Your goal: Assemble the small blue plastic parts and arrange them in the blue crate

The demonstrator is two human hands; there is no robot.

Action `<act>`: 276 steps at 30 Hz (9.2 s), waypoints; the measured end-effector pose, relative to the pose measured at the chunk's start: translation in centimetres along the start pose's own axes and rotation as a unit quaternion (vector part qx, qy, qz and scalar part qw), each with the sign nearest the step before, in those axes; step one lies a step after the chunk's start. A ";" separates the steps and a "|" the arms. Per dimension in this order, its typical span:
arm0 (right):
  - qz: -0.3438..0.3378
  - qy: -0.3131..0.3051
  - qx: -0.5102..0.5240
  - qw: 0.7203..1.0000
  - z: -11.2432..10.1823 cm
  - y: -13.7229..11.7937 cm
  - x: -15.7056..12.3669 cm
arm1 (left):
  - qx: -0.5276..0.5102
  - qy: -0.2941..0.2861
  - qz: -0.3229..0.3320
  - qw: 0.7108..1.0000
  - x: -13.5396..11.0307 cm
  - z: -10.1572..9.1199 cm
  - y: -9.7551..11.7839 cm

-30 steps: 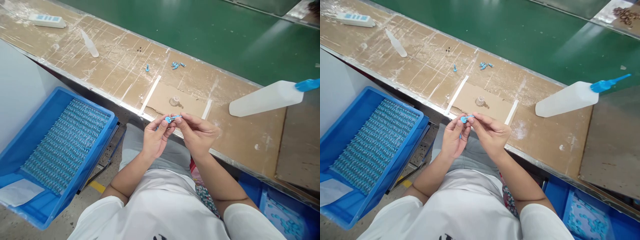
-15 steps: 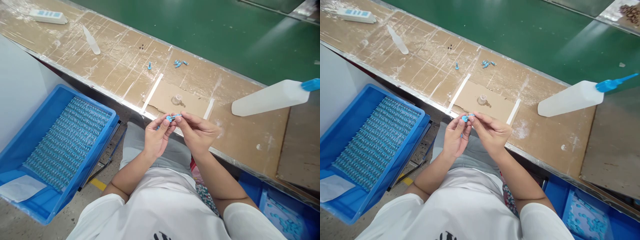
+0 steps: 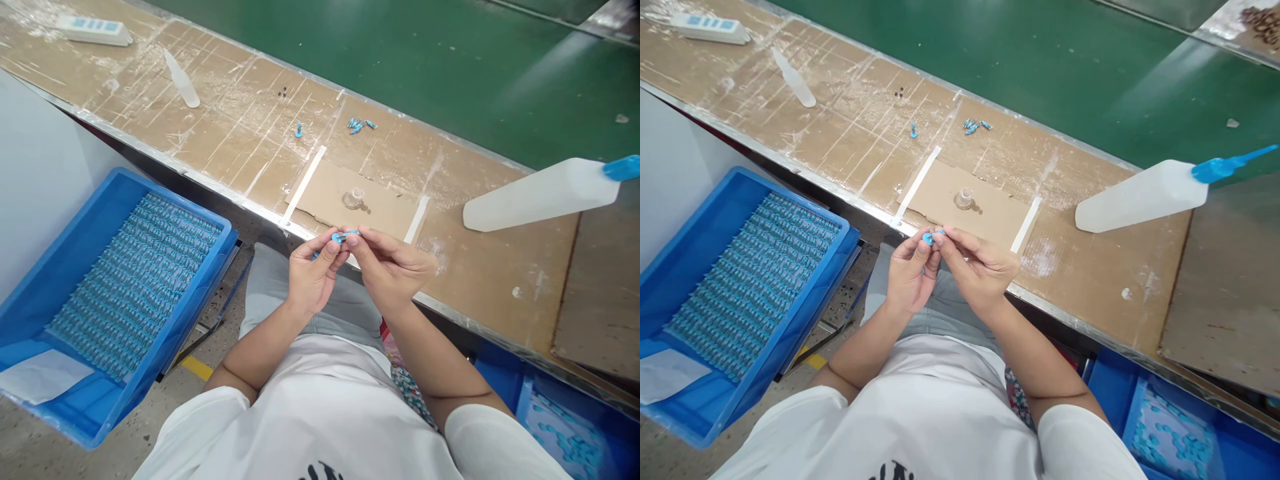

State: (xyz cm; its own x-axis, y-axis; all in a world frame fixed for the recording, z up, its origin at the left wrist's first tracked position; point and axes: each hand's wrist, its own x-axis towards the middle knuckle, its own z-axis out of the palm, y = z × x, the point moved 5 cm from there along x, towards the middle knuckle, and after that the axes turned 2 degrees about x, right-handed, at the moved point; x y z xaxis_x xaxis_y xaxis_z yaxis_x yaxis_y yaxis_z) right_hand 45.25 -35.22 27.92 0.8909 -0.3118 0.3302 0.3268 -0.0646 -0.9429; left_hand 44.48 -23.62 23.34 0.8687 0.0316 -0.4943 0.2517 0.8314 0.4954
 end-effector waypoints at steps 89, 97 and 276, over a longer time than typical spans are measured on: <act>0.061 -0.179 0.108 0.976 -0.3 -0.8 2.1 | 0.099 -0.154 0.065 0.981 -1.1 0.4 1.7; 0.103 -0.183 0.104 0.972 0.8 0.0 2.4 | 0.092 -0.134 0.035 0.986 -0.5 0.3 2.2; 0.019 -0.048 -0.163 0.985 -2.9 7.6 10.5 | -0.021 0.005 -0.065 0.998 4.4 -0.7 -0.9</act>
State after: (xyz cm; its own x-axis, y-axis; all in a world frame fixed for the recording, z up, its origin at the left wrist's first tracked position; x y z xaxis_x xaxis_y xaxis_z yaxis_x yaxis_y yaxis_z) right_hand 56.18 -41.70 24.10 0.9314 -0.2290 0.2828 0.1884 -0.3616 -0.9131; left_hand 47.80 -23.81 20.22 0.8258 -0.0729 -0.5593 0.3433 0.8518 0.3958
